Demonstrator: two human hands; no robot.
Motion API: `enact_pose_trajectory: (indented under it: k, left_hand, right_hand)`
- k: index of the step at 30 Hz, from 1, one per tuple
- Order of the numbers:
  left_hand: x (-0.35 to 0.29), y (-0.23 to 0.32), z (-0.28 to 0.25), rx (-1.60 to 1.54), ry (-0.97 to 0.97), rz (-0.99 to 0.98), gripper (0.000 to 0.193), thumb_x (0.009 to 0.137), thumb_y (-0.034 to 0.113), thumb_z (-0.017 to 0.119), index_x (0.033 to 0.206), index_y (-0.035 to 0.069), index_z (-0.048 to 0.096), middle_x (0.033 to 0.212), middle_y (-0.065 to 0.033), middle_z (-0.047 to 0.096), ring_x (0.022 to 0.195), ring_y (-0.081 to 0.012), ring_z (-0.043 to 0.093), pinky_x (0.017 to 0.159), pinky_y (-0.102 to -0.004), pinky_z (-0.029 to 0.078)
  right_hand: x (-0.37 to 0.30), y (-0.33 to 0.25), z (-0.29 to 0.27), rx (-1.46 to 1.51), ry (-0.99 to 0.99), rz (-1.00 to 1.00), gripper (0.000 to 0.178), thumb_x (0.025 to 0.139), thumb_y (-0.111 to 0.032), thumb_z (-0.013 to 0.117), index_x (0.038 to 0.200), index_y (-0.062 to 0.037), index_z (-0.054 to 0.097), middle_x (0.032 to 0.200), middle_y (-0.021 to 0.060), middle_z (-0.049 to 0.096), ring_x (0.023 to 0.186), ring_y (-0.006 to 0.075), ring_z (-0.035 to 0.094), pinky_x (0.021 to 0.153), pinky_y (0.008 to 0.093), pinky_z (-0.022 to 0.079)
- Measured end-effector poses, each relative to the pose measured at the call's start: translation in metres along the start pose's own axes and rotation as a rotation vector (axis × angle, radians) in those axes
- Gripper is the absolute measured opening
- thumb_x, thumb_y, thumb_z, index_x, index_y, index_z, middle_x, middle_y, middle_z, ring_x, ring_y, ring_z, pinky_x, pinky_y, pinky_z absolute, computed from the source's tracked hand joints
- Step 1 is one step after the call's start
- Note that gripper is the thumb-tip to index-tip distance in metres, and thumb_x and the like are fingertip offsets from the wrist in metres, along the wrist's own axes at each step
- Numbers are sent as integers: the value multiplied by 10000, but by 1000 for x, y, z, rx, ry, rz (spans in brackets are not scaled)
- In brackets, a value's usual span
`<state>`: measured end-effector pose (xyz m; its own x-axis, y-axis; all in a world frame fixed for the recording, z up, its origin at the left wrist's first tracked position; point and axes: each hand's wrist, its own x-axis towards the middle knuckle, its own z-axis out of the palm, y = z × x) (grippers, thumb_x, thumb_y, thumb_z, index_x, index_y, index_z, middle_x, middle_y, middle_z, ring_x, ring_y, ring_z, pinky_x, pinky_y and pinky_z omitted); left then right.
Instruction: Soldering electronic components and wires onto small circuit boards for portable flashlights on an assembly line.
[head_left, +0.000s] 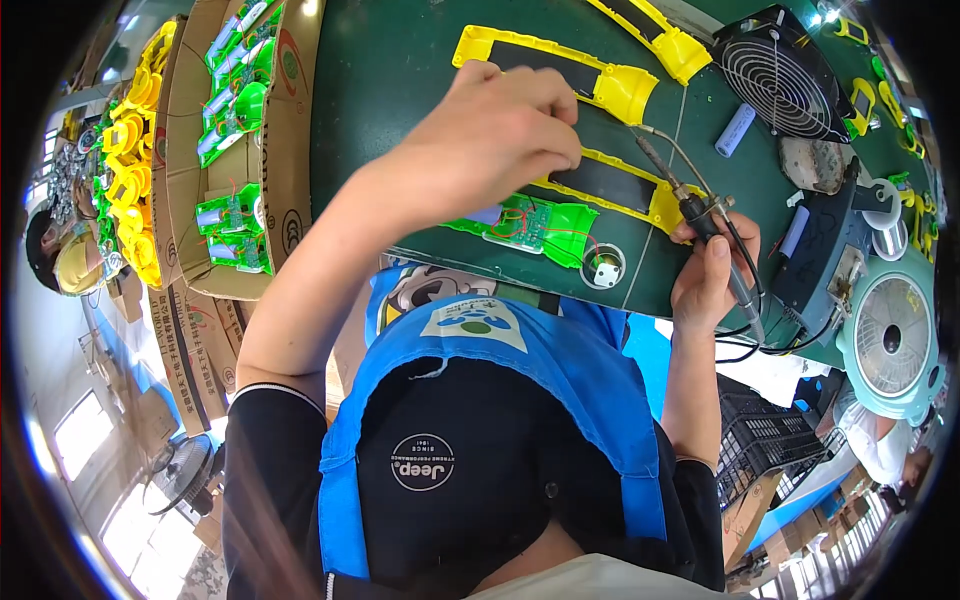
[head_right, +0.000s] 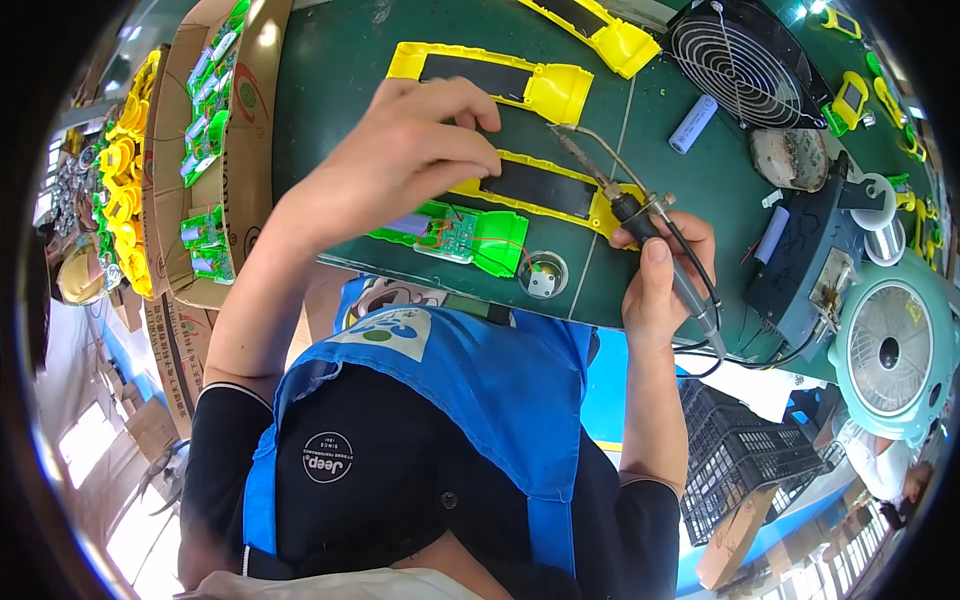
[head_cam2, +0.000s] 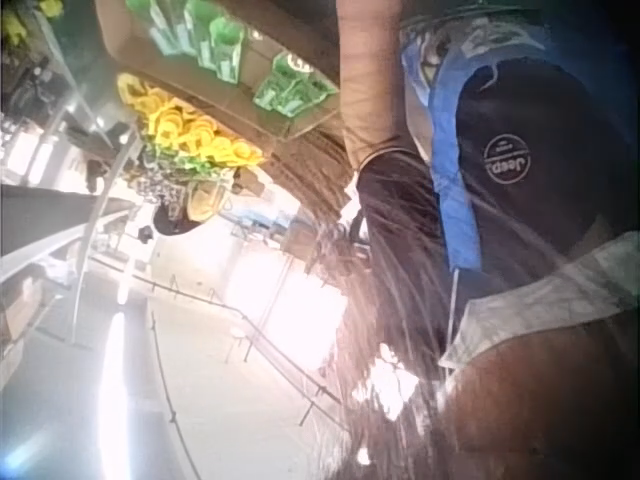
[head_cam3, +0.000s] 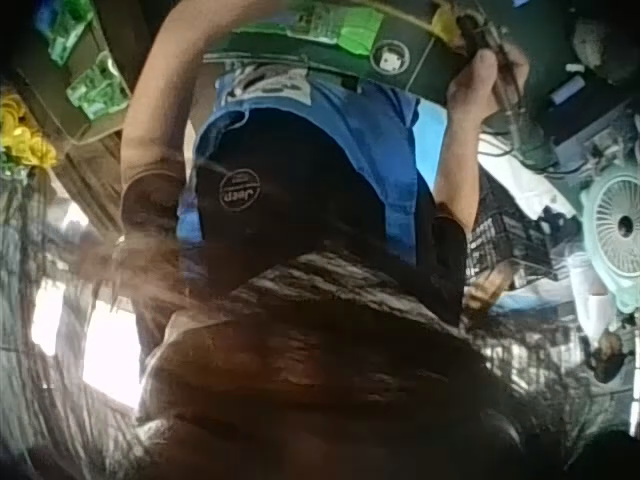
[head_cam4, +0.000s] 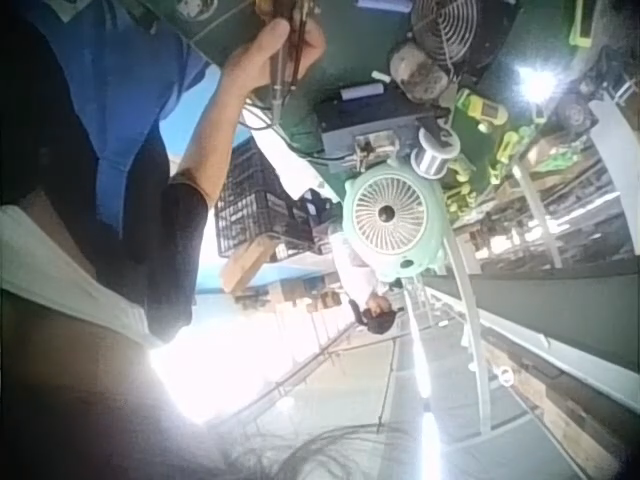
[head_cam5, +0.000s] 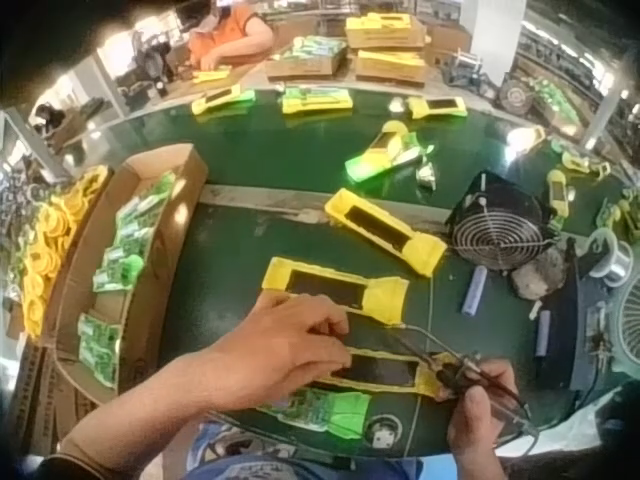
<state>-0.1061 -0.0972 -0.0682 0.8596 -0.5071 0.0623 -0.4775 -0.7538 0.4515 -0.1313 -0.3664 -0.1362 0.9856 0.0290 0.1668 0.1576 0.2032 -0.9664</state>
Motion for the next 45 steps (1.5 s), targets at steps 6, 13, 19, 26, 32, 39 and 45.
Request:
enact_pose_trajectory:
  k: [6, 13, 19, 26, 32, 39, 45]
  left_hand:
    - [-40, 9, -13, -225, 168, 73, 240, 648, 33, 743, 858, 114, 660, 975, -36, 569, 916, -236, 527, 807, -352, 386]
    - [-32, 19, 25, -3, 367, 225, 253, 645, 84, 722, 859, 123, 592, 933, -13, 585, 948, -219, 537, 837, -361, 369]
    - [-18, 46, 45, 187, 343, 167, 196, 699, 143, 633, 890, 115, 600, 835, -9, 581, 874, -191, 554, 814, -352, 374]
    - [-31, 55, 45, 54, 364, -56, 204, 695, 54, 687, 891, 107, 659, 837, -8, 611, 884, -217, 560, 822, -366, 378]
    - [-26, 56, 45, 72, 360, -75, 180, 715, 29, 691, 874, 87, 632, 818, -42, 605, 855, -246, 562, 831, -377, 385]
    - [-25, 59, 47, 113, 285, -169, 137, 739, 14, 653, 838, 71, 577, 821, -81, 564, 873, -279, 543, 820, -400, 399]
    - [-8, 63, 46, 183, 165, -228, 75, 761, 69, 656, 809, 72, 599, 812, -59, 580, 849, -249, 552, 797, -373, 394]
  right_hand:
    - [-1, 3, 0, -20, 125, -138, 337, 887, -220, 621, 1074, 19, 474, 967, 158, 591, 794, 225, 638, 797, 334, 490]
    - [19, 8, 7, -20, 129, -180, 274, 938, -169, 553, 1139, -7, 461, 1025, 161, 618, 929, 224, 610, 915, 369, 436]
    - [-6, 6, 54, 13, 148, -68, 316, 939, -261, 563, 1126, -29, 459, 973, 103, 605, 912, 149, 582, 837, 283, 442]
    - [-12, 5, 45, 125, 79, -62, 335, 948, -246, 534, 1141, 6, 428, 1030, 145, 578, 950, 176, 571, 915, 320, 412]
    - [-6, -7, 2, 200, 32, 17, 355, 927, -234, 571, 1140, 14, 434, 1034, 170, 571, 917, 232, 585, 932, 405, 430]
    - [20, -30, -39, 237, -179, 326, 299, 868, -235, 606, 989, 20, 509, 844, 157, 610, 730, 179, 558, 727, 293, 439]
    - [37, -35, -40, 23, -262, 367, 283, 847, -220, 619, 936, 40, 552, 754, 128, 627, 646, 154, 581, 713, 273, 468]
